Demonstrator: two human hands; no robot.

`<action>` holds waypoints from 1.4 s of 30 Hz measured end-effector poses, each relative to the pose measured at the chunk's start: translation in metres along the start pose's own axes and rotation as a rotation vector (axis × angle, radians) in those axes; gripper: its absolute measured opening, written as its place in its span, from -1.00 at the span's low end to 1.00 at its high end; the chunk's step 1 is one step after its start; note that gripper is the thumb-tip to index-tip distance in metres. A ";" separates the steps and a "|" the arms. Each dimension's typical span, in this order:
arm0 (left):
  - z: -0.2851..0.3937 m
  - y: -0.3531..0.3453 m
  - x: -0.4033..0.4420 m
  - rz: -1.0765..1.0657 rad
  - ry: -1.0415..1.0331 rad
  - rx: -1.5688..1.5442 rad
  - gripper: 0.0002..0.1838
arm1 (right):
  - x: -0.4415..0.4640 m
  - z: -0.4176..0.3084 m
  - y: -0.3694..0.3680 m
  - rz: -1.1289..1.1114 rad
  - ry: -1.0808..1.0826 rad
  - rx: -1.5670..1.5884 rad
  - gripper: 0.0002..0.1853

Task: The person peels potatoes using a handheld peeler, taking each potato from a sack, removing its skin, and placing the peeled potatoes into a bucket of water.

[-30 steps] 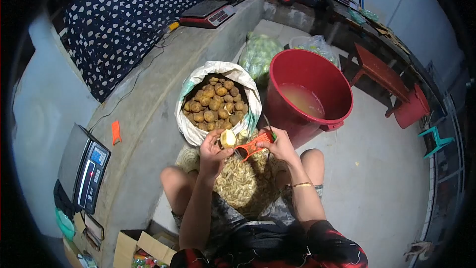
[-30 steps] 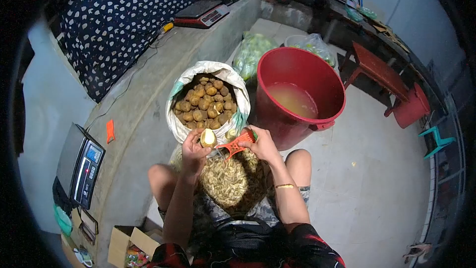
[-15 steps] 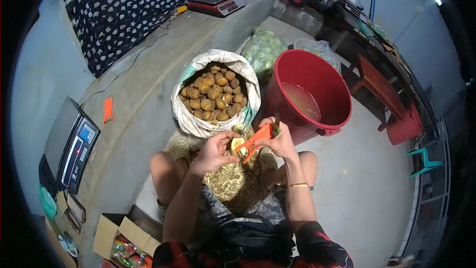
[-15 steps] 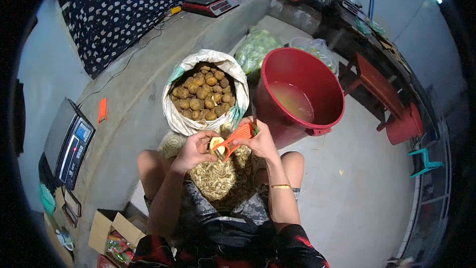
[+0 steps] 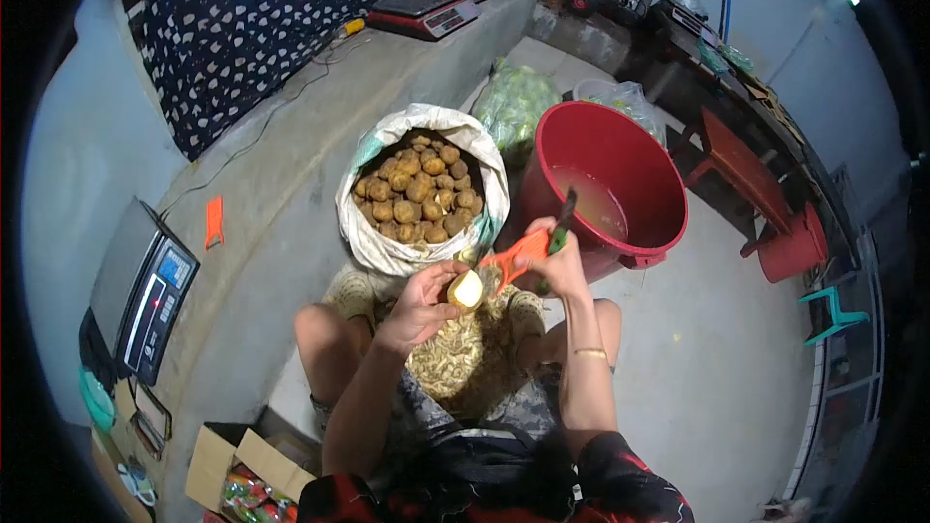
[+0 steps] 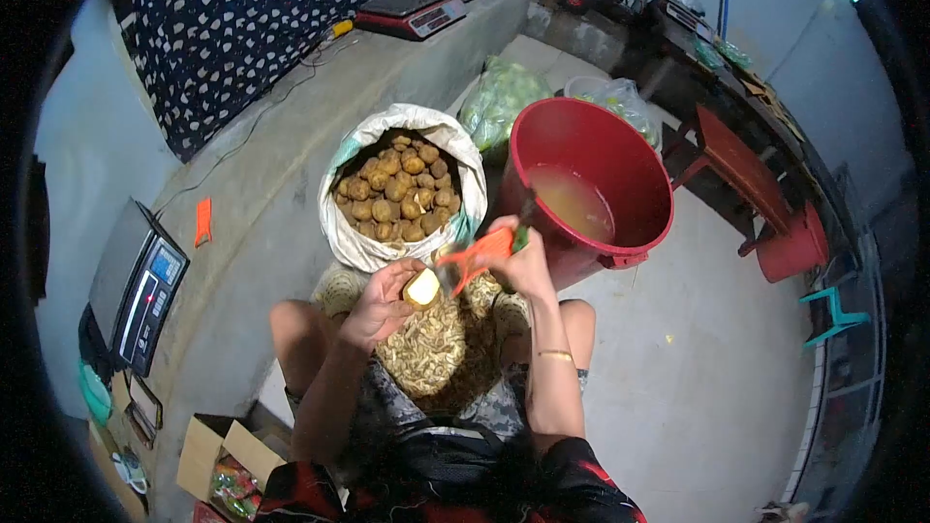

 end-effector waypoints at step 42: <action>0.003 0.000 0.006 0.077 -0.090 0.151 -0.39 | -0.006 -0.022 -0.021 -0.022 0.145 -0.017 -0.54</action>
Point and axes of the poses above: each hand's wrist, its own x-axis towards the middle knuckle, its own y-axis out of the back of the hand, z = x × y, the point moved 6 cm from there along x, towards the middle knuckle, and after that the axes turned 8 degrees about -z, right-handed, at the moved point
